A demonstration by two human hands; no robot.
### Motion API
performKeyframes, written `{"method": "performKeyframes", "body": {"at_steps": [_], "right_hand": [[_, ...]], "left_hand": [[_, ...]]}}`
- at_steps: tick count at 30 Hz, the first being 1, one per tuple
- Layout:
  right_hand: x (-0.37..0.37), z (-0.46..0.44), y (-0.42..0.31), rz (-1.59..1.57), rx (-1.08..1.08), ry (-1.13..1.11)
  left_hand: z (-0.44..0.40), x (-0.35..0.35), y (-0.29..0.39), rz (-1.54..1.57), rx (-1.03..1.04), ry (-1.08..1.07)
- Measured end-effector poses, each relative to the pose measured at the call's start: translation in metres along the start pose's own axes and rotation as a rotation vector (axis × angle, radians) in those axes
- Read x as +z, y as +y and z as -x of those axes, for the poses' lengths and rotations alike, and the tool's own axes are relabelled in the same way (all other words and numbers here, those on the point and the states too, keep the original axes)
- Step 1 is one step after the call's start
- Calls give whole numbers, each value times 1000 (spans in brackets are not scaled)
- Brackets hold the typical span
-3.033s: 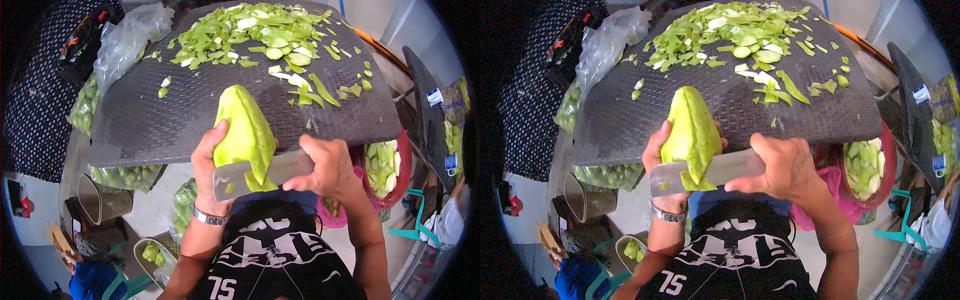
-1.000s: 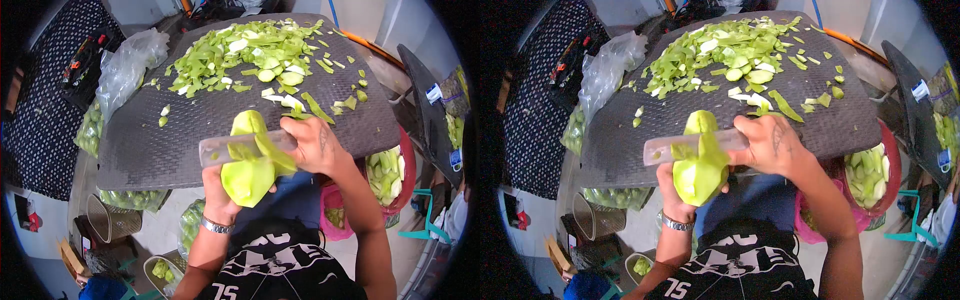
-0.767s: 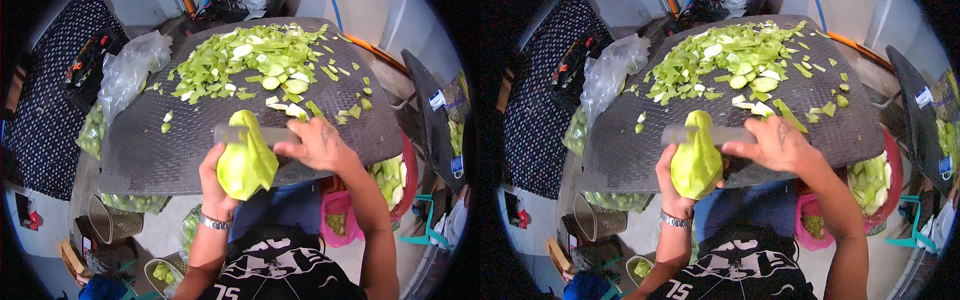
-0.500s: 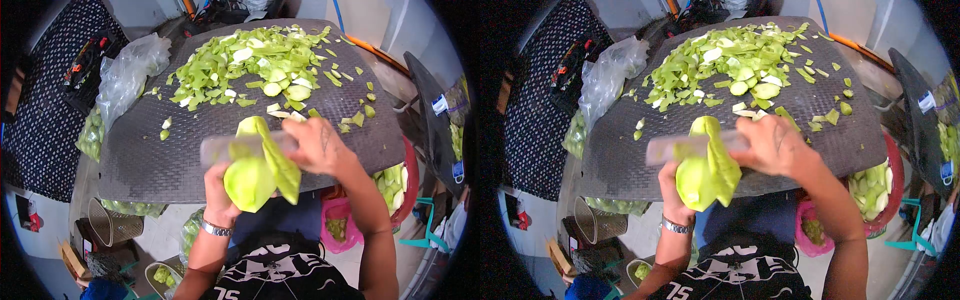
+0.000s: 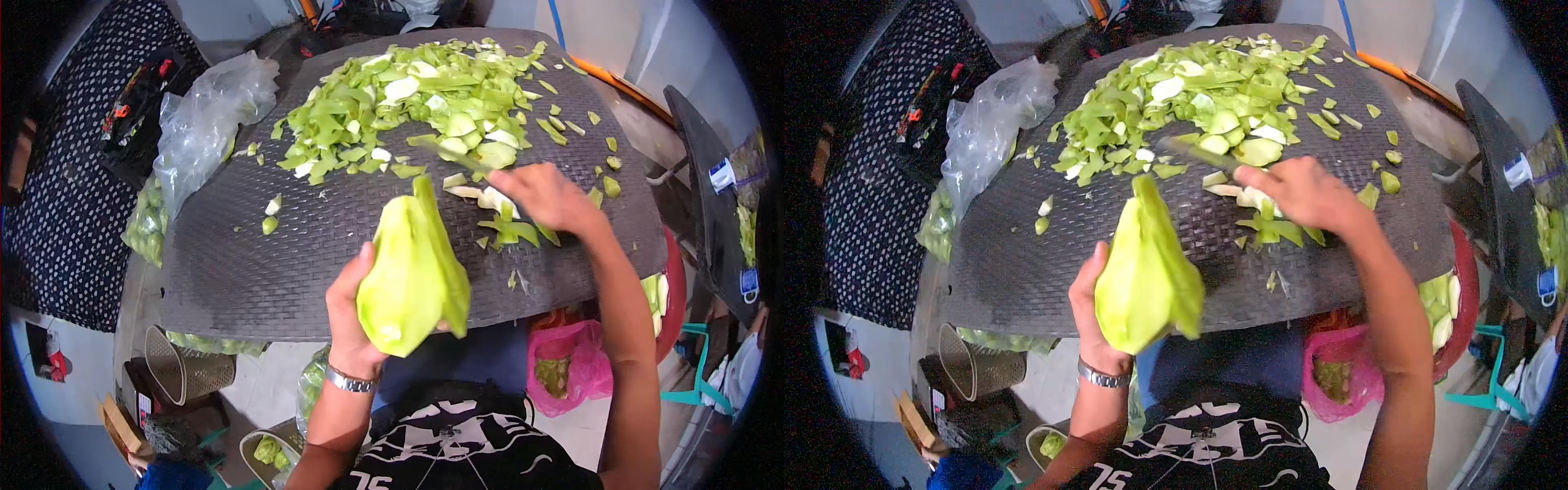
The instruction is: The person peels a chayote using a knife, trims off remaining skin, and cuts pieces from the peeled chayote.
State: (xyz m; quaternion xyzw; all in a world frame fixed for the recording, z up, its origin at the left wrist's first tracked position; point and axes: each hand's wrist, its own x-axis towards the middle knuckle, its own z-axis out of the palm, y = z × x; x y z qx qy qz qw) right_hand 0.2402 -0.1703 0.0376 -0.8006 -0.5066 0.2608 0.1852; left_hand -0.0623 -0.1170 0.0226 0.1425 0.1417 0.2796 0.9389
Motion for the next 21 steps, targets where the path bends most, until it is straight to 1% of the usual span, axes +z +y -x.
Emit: {"method": "performKeyframes", "body": {"at_steps": [3, 4, 7, 8, 11, 14, 16, 17, 18, 19, 21], "right_hand": [[-15, 0, -5, 93, 140, 21], [-23, 5, -12, 131, 178, 44], [-31, 18, -20, 154, 232, 244], [-29, 22, -21, 112, 224, 275], [-10, 43, -31, 27, 176, 258], [18, 72, -51, 54, -182, 214], [33, 82, -65, 48, -436, 191], [37, 84, -71, 95, -480, 206], [40, 87, -77, 141, -524, 219], [44, 90, -81, 184, -566, 227], [47, 94, -83, 230, -635, 239]], "left_hand": [[-6, -7, 8, 1, -28, -22], [-12, -15, 10, -5, 6, 54], [-26, -25, 12, 97, 98, 282], [-29, -30, 10, 61, 148, 295], [-22, -29, 11, -56, 130, 216], [-4, -29, 6, -295, 116, 120], [5, -26, 4, -370, 93, 48], [8, -25, 3, -407, 86, 6], [12, -23, -5, -412, 178, 60], [17, -19, -7, -481, 195, 30], [27, -8, -11, -524, 162, 38]]}}
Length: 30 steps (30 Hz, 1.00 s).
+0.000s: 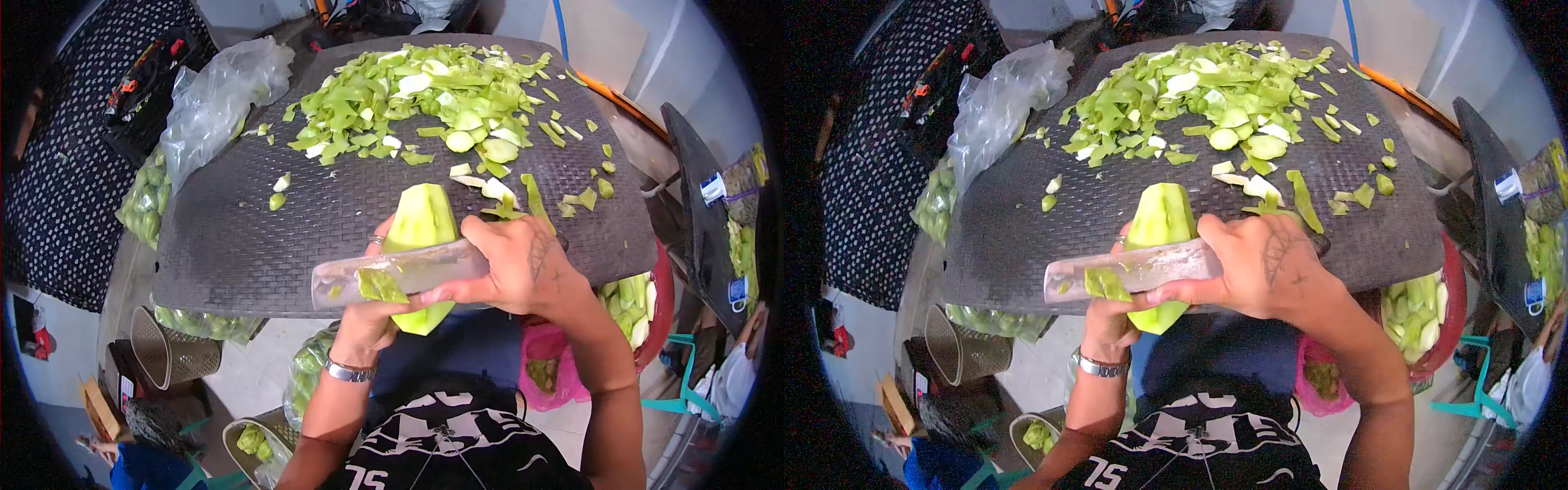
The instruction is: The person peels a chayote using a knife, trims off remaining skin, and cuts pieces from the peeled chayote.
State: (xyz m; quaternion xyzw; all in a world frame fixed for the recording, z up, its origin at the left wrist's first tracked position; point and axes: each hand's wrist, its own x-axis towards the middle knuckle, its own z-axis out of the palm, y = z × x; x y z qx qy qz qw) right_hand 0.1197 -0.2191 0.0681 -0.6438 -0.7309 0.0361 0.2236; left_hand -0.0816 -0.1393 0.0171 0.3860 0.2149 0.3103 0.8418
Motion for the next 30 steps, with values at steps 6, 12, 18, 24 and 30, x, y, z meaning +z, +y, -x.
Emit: {"method": "performKeyframes", "body": {"at_steps": [6, 12, 18, 24, 30], "right_hand": [[-8, 7, 1, 7, -79, 56], [-15, 25, 3, -5, -51, 71], [-17, 29, 35, 66, 129, 100], [-15, 31, 14, -105, 98, 83], [0, 5, 114, -896, 846, 7]], "left_hand": [[19, 12, 6, -54, 58, -69], [28, 20, 8, -69, 14, -78], [41, 24, 10, -100, -66, -17], [36, 20, -2, -55, -127, -62], [36, 7, -6, 199, -147, -65]]}}
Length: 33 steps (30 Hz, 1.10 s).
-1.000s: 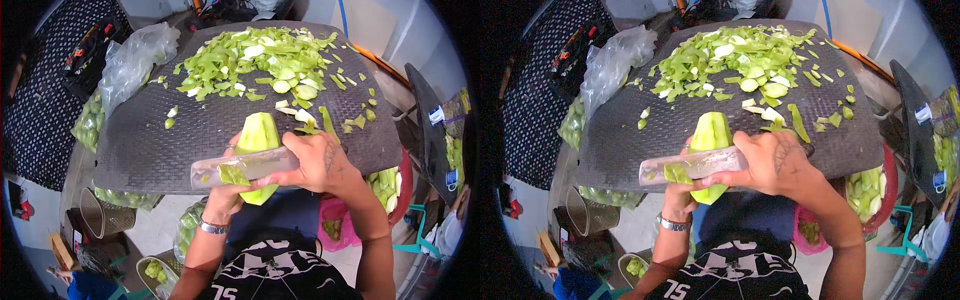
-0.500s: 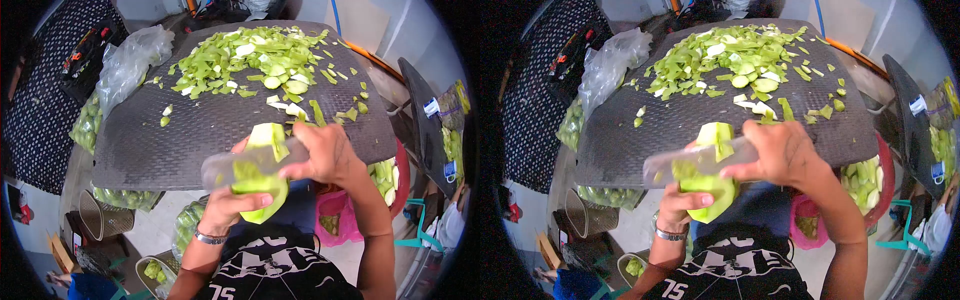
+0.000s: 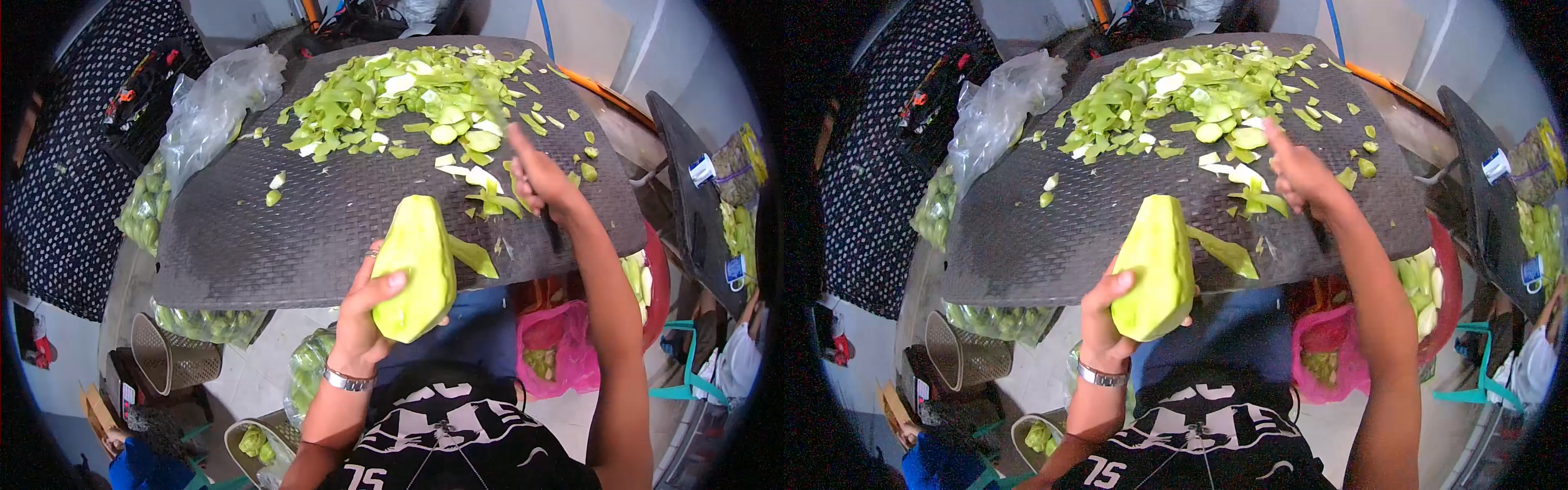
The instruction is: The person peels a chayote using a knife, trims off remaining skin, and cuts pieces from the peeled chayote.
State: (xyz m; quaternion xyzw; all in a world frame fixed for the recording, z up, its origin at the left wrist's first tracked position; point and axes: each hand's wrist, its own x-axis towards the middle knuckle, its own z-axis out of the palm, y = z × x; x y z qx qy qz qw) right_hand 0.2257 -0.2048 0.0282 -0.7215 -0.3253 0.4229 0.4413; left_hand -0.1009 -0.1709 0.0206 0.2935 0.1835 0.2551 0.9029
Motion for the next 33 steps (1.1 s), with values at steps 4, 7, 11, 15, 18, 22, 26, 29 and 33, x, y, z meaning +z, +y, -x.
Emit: {"method": "performKeyframes", "body": {"at_steps": [4, 7, 11, 15, 18, 22, 26, 29, 33], "right_hand": [[10, 37, -25, -550, -233, 82], [37, 32, -17, -911, -368, -43], [66, 34, -6, -971, -25, -245], [77, 68, -27, -688, -85, -297], [68, 68, -15, 248, -264, 4], [62, 70, 18, 1192, -538, 262], [45, 31, 27, 1086, -307, 603], [46, 40, 2, 770, -264, 588], [72, 83, -9, 594, -289, 247]], "left_hand": [[2, -18, -10, 140, 31, 48], [-2, -22, -11, 287, 40, 66], [-3, -35, -16, 350, 52, 181], [-1, -37, -18, 272, 86, 257], [7, -36, -17, 240, 89, 279], [20, -36, -12, 252, 93, 137], [19, -40, -16, 319, 37, 142], [19, -35, -16, 363, 9, 116], [15, -31, -23, 382, -10, 94]]}}
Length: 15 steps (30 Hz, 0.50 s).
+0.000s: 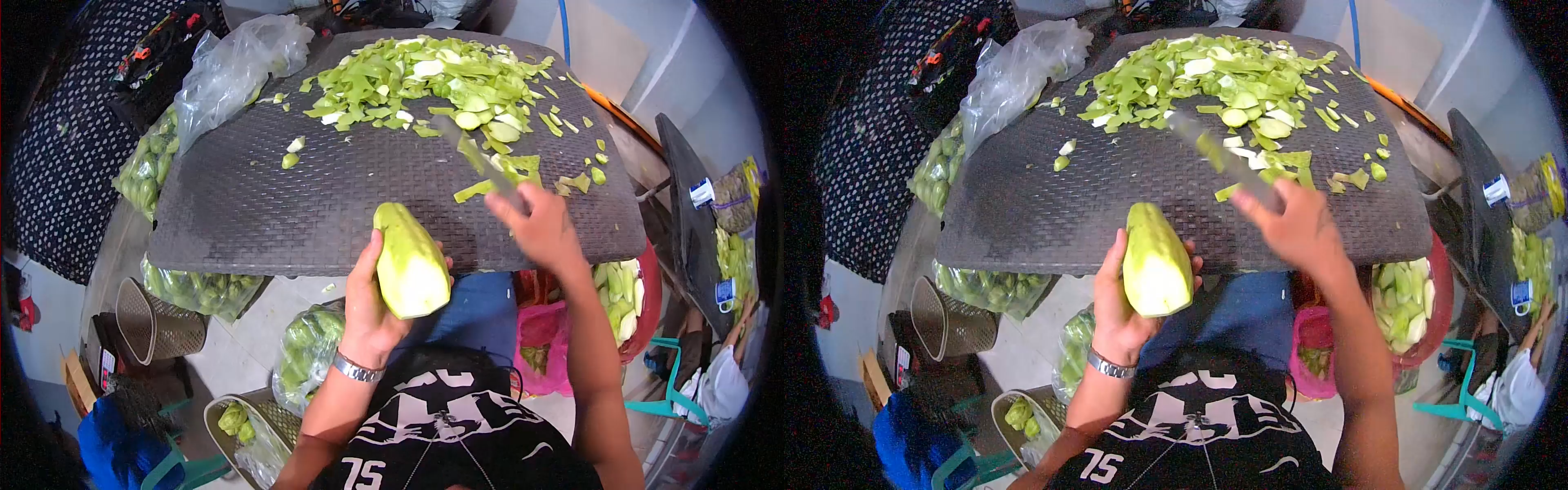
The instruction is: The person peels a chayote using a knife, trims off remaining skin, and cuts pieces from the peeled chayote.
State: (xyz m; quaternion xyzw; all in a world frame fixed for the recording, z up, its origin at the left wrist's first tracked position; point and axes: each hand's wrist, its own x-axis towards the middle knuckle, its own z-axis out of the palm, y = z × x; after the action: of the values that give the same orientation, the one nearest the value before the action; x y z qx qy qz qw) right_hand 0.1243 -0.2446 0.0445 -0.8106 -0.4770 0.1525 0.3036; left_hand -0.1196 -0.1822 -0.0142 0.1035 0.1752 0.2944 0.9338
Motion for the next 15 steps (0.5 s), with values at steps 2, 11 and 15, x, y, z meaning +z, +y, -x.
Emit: {"method": "performKeyframes", "body": {"at_steps": [2, 11, 15], "right_hand": [[5, 26, -9, -33, -141, -96], [6, 76, -28, 219, -566, -76], [4, 81, -26, 229, -569, -89]], "left_hand": [[-2, -1, -4, 8, 33, -6], [-4, 4, -11, -176, -41, 42], [-1, 15, -17, -18, -17, -14]]}}
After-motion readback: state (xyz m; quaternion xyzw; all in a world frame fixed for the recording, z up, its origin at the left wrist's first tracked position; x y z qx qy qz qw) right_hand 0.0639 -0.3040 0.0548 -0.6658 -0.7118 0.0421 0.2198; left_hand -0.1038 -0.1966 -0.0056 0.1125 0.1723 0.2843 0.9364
